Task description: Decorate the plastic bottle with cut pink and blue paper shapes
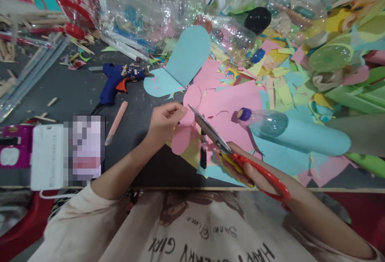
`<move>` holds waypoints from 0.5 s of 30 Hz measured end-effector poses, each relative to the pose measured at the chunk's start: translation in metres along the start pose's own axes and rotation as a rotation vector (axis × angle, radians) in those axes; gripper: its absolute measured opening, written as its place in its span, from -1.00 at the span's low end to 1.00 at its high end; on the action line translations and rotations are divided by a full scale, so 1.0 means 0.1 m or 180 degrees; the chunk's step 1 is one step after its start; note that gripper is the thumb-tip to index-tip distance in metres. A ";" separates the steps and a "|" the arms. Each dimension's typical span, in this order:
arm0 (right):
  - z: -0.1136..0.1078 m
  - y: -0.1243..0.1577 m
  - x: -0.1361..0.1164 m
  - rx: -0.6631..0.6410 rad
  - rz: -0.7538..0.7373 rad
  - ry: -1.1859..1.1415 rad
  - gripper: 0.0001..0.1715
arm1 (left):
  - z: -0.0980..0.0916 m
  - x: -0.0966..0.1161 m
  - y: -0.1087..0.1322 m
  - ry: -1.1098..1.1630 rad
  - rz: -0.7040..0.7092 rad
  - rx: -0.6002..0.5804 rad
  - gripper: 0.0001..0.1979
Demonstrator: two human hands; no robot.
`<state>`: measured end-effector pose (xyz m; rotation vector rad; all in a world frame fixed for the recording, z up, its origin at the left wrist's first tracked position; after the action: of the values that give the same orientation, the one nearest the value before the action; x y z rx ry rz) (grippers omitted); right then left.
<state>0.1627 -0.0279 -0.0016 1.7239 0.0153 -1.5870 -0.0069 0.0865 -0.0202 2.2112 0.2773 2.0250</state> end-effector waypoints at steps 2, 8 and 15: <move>0.01 0.01 -0.01 -0.0032 0.0032 -0.0113 -0.29 | 0.02 -0.01 0.01 0.0030 -0.0056 -0.0059 -0.80; 0.05 0.02 -0.01 -0.0085 0.0079 -0.0263 -0.35 | 0.04 -0.03 0.03 -0.0042 -0.0181 -0.0098 -0.80; 0.05 -0.02 -0.04 0.0077 0.0083 -0.0264 -0.47 | 0.08 0.01 0.06 -0.0083 -0.0136 -0.0268 -0.77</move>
<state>0.1570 -0.0270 0.0007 1.6685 -0.0674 -1.6444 0.0014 0.0812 -0.0186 2.1612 0.2300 1.9475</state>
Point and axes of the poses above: each hand's wrist, its own y-axis away from the middle knuckle, its own z-axis out of the palm, x = y × z, the point moved 8 cm from there along -y, towards the middle knuckle, and after that the axes turned 8 degrees about x, right-handed, at the moved point
